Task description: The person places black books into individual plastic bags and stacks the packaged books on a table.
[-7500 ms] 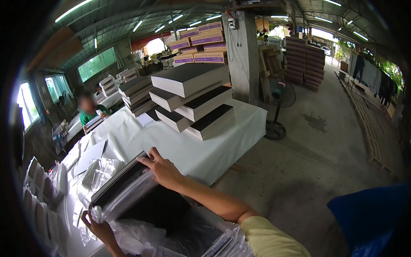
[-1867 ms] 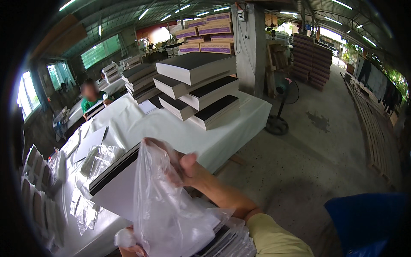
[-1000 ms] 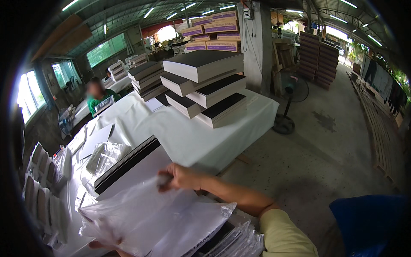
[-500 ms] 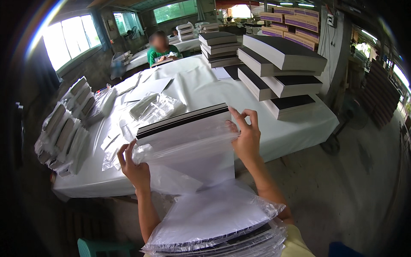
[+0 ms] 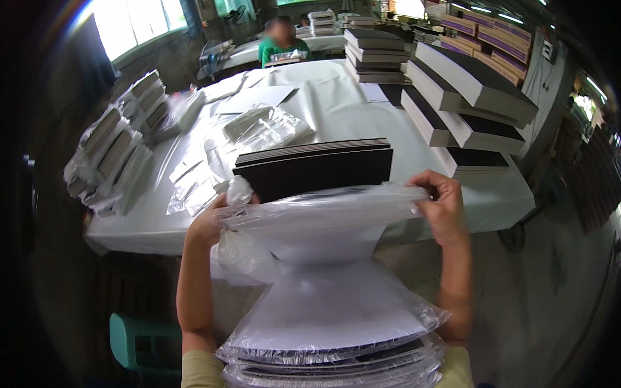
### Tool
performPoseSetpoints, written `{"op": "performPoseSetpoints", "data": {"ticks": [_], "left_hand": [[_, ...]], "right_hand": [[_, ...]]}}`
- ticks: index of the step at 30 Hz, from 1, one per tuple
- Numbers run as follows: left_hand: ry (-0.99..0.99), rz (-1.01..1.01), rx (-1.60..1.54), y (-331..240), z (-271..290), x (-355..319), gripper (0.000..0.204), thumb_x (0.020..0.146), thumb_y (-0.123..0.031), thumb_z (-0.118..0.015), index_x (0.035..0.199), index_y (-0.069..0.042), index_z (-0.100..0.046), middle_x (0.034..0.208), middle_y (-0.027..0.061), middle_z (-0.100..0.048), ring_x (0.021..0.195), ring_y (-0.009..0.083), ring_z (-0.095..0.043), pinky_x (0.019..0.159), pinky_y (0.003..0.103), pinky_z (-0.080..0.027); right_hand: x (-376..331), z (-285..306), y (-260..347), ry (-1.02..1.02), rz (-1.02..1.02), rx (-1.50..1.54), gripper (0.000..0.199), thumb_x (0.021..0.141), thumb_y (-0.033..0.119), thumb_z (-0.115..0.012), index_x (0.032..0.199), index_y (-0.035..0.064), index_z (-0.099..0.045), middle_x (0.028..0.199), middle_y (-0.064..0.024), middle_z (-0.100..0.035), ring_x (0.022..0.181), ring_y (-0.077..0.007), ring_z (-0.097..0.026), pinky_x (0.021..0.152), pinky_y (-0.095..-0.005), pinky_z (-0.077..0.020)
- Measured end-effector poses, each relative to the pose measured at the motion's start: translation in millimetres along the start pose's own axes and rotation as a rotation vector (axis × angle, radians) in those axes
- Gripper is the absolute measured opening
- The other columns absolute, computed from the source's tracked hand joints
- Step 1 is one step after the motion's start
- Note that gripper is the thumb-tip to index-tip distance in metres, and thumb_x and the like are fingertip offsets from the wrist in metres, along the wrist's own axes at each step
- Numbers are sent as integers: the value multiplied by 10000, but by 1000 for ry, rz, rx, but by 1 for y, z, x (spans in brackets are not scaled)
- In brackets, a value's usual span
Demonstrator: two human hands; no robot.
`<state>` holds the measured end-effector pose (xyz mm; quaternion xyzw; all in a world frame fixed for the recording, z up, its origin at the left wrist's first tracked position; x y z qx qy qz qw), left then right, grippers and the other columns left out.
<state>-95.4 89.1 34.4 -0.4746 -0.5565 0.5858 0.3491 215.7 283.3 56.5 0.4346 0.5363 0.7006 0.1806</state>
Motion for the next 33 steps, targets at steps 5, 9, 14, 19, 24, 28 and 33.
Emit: {"op": "performPoseSetpoints", "data": {"ticks": [5,9,14,19,24,28,33], "left_hand": [[222,17,-50,60,17,23,319,742,-131,-603,1049,-64,-545,868,4,-578,696,66,-527,530,179,-413],[277,61,-83,125,23,21,275,734,-124,-598,1005,-85,-573,784,-11,-565,609,71,-486,493,206,-365],[-22,168,-128,239,34,21,212,751,-166,-605,951,-96,-600,717,-3,-564,558,69,-451,471,217,-322],[-559,152,150,343,55,1,238,774,-226,-614,964,-83,-598,706,2,-569,557,67,-454,468,231,-336],[-583,-38,378,317,89,-8,362,782,-259,-623,1067,-53,-537,672,-10,-544,540,51,-436,458,232,-338],[-192,-241,-20,115,41,-47,780,721,-650,-466,1207,-43,-407,751,2,-487,534,37,-381,456,186,-302],[-69,-501,88,3,-56,-48,973,644,-787,-291,1294,-63,-264,774,5,-460,617,60,-395,501,188,-323]], "right_hand": [[-24,10,-73,100,-538,966,260,709,66,-587,958,78,-511,871,-26,-560,740,-154,-568,652,-249,-438],[-73,30,-183,78,-734,603,226,717,153,-613,925,108,-535,843,-11,-556,823,-149,-533,658,-342,-407],[-119,17,-280,66,-929,256,191,725,169,-624,876,98,-533,806,-8,-548,788,-131,-523,633,-300,-396],[-130,13,-305,186,-904,-117,181,731,167,-631,859,86,-530,783,-1,-539,754,-110,-517,639,-267,-400],[-99,36,-259,343,-734,-195,175,738,164,-637,841,74,-527,759,6,-530,721,-89,-511,645,-234,-403],[-43,11,-139,617,-489,15,212,712,93,-670,881,43,-553,780,-8,-546,735,-82,-511,682,-222,-419],[-4,-101,-2,758,56,-52,390,699,182,-712,1011,33,-533,853,-18,-551,767,-96,-521,694,-231,-423]]}}
Point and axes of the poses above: each hand's wrist, its own x-axis towards the middle knuckle, its own z-axis out of the back of the hand, y = z × x, the point moved 3 cm from there along x, towards the middle knuckle
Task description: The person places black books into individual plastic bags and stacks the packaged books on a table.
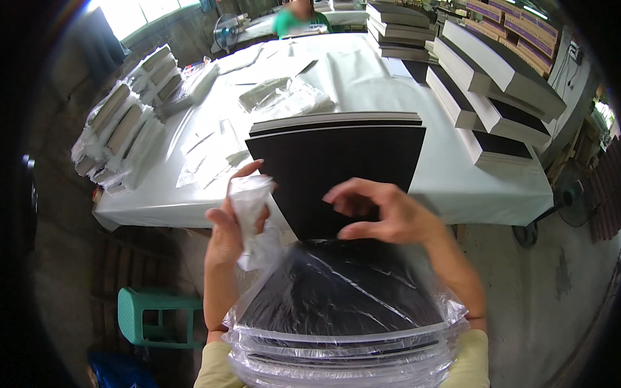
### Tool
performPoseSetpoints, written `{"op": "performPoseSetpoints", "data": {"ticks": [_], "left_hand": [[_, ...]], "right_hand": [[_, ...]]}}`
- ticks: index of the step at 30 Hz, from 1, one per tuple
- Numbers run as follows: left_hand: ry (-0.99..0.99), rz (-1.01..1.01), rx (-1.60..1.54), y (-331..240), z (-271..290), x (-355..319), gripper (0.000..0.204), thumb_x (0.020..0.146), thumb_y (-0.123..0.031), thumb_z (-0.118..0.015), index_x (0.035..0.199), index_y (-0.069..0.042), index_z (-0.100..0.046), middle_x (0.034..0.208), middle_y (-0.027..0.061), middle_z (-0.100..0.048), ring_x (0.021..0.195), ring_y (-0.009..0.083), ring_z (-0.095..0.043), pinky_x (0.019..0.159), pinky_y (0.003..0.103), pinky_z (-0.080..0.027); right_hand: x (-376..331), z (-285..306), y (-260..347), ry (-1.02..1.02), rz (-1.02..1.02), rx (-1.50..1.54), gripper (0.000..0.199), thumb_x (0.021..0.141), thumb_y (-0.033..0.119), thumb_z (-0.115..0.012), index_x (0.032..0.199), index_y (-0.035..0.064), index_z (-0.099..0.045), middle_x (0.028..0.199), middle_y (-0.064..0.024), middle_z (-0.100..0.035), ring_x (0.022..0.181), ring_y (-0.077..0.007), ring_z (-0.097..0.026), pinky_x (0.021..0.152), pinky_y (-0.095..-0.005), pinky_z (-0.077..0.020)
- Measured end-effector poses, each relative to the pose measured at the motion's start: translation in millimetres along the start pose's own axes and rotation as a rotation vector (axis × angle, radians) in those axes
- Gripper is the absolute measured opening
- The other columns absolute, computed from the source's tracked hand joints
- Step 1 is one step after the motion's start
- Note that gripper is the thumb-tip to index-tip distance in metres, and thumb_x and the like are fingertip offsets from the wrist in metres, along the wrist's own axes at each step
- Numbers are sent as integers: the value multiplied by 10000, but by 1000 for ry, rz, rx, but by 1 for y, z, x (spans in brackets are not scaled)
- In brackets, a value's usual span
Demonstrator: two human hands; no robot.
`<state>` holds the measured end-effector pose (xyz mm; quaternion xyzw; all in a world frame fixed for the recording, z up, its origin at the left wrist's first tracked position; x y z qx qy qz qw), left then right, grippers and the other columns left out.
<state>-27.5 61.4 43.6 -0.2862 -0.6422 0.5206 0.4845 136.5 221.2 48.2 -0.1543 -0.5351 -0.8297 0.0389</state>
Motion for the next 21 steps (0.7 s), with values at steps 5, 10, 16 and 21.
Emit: {"op": "performPoseSetpoints", "data": {"ticks": [5,10,16,21], "left_hand": [[105,20,-247,-4,-42,9,570,864,-407,-460,1270,-52,-273,957,13,-498,829,56,-431,710,189,-346],[-100,61,-288,18,-47,20,166,835,-127,-565,944,-11,-519,814,-2,-559,746,32,-485,663,176,-398],[-178,71,-216,32,-42,19,262,694,-13,-692,902,-1,-533,819,30,-584,735,80,-539,667,204,-439],[-80,187,-356,26,-55,22,449,680,-67,-717,1076,16,-522,926,64,-598,813,108,-551,723,218,-439]], "right_hand": [[39,-30,14,-340,66,481,247,746,159,-678,918,33,-552,800,32,-536,724,-29,-494,625,-188,-411],[27,-12,10,-500,110,-125,37,793,35,-569,764,15,-578,694,-1,-520,664,-39,-489,552,-220,-387],[15,-9,12,-667,-157,-56,96,792,1,-523,869,43,-561,641,-32,-486,639,-108,-495,551,-268,-404],[22,-5,10,-620,266,-286,247,708,146,-706,878,56,-551,712,-22,-521,628,-44,-475,581,-188,-414]]}}
Point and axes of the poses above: each hand's wrist, its own x-axis towards the middle knuckle, its own z-axis out of the back of the hand, y = z × x, the point moved 3 cm from there along x, towards the middle knuckle
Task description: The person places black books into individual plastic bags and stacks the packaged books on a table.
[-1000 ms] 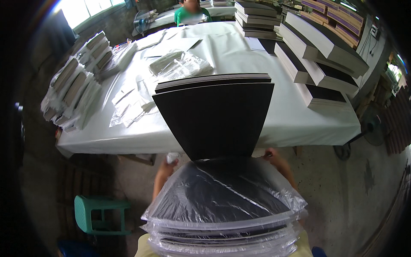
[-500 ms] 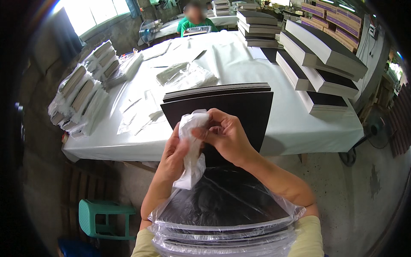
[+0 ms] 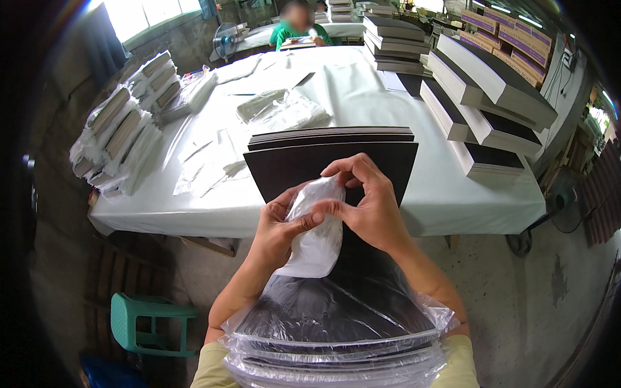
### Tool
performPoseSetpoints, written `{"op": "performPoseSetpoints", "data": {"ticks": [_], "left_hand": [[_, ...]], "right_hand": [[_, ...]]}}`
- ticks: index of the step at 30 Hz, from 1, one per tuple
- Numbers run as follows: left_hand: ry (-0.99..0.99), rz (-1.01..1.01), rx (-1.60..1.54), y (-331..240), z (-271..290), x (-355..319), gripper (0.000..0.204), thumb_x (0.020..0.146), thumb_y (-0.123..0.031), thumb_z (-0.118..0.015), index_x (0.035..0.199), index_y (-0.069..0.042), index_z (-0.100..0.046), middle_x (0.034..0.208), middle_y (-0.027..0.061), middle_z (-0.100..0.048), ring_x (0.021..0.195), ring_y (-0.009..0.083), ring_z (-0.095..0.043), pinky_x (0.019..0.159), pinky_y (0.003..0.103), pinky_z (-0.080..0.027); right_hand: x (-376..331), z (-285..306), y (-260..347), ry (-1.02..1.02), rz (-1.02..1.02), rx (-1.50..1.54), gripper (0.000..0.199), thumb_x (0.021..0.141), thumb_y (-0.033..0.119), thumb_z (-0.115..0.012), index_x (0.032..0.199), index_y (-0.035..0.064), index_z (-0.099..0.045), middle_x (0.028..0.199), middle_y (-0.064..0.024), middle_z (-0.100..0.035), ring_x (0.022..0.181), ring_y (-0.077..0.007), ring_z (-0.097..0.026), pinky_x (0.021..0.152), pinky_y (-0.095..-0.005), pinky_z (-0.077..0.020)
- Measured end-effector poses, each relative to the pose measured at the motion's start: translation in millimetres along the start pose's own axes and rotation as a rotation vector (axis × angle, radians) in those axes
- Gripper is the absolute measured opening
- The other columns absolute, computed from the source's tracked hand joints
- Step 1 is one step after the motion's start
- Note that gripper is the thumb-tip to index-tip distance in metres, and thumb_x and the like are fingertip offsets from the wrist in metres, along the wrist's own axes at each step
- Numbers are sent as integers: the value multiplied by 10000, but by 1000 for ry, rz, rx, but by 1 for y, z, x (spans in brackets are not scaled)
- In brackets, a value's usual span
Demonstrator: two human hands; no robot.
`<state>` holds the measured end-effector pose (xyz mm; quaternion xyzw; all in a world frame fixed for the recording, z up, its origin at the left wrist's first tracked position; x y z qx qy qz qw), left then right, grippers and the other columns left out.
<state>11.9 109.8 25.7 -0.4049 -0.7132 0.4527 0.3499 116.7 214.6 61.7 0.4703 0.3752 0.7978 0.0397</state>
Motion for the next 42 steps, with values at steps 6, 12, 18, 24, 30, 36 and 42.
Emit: {"op": "performPoseSetpoints", "data": {"ticks": [6,12,18,24,30,36,42], "left_hand": [[8,203,-182,4,4,-5,334,707,-99,-701,999,-13,-564,881,43,-603,778,96,-554,702,223,-437],[-15,138,-199,11,6,-3,223,721,-86,-683,903,-27,-570,838,31,-593,746,103,-560,638,252,-459],[9,57,-306,9,-1,-3,167,705,-20,-657,827,-33,-544,816,29,-575,714,108,-546,622,239,-442],[-95,116,-180,11,1,-4,270,664,-104,-739,744,-67,-483,716,10,-518,628,97,-497,546,252,-401],[-144,125,-263,10,-2,-5,301,676,-171,-743,718,-75,-462,694,5,-496,614,96,-484,536,256,-391],[-108,62,-198,10,2,-9,276,712,-201,-714,737,-90,-463,695,-2,-482,615,95,-469,553,257,-408],[-313,85,-278,3,52,-8,271,827,-353,-550,678,-184,-400,535,-69,-305,458,39,-306,382,190,-260]], "right_hand": [[-10,7,-16,-19,-333,293,401,640,157,-761,960,60,-538,843,7,-481,772,-56,-480,647,-179,-437],[-9,-7,-9,111,-387,486,691,586,168,-795,1155,84,-413,921,8,-481,825,-68,-476,724,-204,-410],[-9,-11,-1,194,-131,357,706,612,145,-775,1201,91,-390,867,-4,-544,782,-84,-520,713,-218,-416],[-13,3,-8,-12,-359,343,227,776,99,-623,983,46,-546,702,1,-555,567,-41,-497,526,-178,-392],[-7,-5,0,-78,-390,598,378,794,76,-606,1126,40,-430,668,-1,-553,624,-43,-512,570,-175,-404],[-10,3,-4,1,-388,421,349,800,8,-568,1123,50,-443,809,-57,-633,627,-7,-491,550,-147,-378],[-11,33,-20,-147,-338,331,324,816,9,-538,1123,48,-446,870,-94,-646,549,4,-434,493,-140,-344]]}}
Point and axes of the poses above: each hand's wrist, its own x-axis towards the middle knuckle, its own z-axis out of the back of the hand, y = z × x, the point moved 3 cm from there along x, towards the middle knuckle
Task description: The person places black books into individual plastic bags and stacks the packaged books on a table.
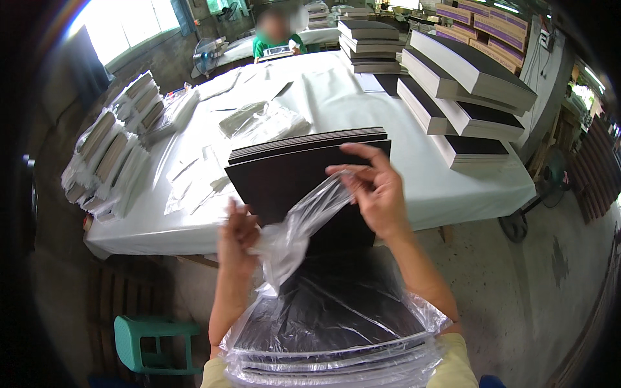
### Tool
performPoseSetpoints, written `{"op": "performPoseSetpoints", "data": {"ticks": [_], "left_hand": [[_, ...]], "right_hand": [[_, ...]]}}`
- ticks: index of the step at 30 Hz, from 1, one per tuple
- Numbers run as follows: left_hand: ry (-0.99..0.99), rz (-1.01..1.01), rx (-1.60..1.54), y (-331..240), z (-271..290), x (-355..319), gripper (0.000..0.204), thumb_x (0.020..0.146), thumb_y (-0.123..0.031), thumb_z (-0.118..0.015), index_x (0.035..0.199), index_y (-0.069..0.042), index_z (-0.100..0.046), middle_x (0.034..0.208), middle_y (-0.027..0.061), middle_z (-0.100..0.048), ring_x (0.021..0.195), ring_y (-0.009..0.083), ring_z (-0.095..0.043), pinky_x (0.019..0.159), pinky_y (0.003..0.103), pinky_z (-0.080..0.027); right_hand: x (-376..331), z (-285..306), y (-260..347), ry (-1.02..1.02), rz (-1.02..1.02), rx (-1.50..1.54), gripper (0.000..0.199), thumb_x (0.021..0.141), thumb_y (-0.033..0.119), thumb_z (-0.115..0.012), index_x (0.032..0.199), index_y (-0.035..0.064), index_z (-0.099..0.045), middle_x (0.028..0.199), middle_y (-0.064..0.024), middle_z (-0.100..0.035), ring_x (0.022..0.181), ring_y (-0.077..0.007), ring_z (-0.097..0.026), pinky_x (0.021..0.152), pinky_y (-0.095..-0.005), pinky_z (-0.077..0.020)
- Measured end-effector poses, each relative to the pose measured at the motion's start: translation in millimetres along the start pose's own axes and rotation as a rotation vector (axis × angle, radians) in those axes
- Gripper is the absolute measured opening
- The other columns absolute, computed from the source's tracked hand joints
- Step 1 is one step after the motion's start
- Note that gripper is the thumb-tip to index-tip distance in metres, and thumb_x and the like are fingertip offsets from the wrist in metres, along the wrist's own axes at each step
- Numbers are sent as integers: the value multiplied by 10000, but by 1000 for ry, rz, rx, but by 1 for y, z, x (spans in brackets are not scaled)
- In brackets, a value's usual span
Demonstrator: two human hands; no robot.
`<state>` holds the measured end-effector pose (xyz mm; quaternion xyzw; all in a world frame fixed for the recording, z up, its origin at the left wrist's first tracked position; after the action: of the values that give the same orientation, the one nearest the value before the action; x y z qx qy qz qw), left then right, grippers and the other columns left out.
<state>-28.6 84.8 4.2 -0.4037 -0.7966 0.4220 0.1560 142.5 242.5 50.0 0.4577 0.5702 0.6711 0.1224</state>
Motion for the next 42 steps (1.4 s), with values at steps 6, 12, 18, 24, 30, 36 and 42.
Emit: {"op": "performPoseSetpoints", "data": {"ticks": [6,12,18,24,30,36,42], "left_hand": [[-248,-910,675,-80,72,5,160,765,-5,-586,897,5,-498,767,34,-508,756,109,-545,732,234,-454],[345,-665,892,-15,-93,-29,753,517,-149,-810,1169,-31,-453,933,72,-610,859,165,-571,672,280,-480],[394,-292,537,4,-81,-11,94,768,-26,-605,842,31,-593,767,45,-614,718,87,-572,650,220,-470],[379,-307,498,11,-77,-10,108,781,-57,-613,831,28,-570,741,14,-581,695,54,-540,629,193,-448],[292,-411,535,14,-86,-19,149,772,-89,-637,844,17,-561,734,0,-562,667,44,-506,618,179,-419],[359,-362,651,16,-89,-17,195,752,-92,-656,866,-4,-524,726,-14,-541,661,50,-499,607,194,-421],[187,77,193,25,-77,-23,105,854,-182,-521,873,-81,-498,864,-8,-500,683,53,-485,567,210,-414]], "right_hand": [[1,40,12,-43,-72,-30,412,757,22,-622,1134,60,-460,750,-54,-639,512,-15,-432,474,-152,-350],[-8,-5,19,74,29,-159,303,703,81,-699,976,49,-571,623,-3,-590,576,-12,-489,540,-161,-385],[-10,-1,17,153,-33,-103,305,728,110,-681,999,41,-560,666,-14,-594,634,-44,-546,566,-178,-418],[-14,-12,14,138,-128,107,280,760,22,-625,1024,31,-532,796,-78,-643,694,-63,-577,607,-172,-443],[-15,-13,12,51,-1,-22,97,746,24,-638,832,0,-600,736,-65,-640,684,-73,-592,625,-177,-464],[-16,-18,7,107,-71,80,180,825,168,-585,751,4,-591,625,22,-548,578,-13,-459,518,-167,-375],[-14,-22,-10,251,-213,153,291,865,266,-524,658,63,-500,601,69,-415,572,-9,-343,517,-174,-316]]}}
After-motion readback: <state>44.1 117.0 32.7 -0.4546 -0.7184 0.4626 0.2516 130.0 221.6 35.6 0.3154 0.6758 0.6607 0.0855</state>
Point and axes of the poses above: each hand's wrist, its own x-axis towards the middle knuckle, its own z-axis out of the back of the hand, y = z × x, the point moved 3 cm from there along x, towards the middle knuckle
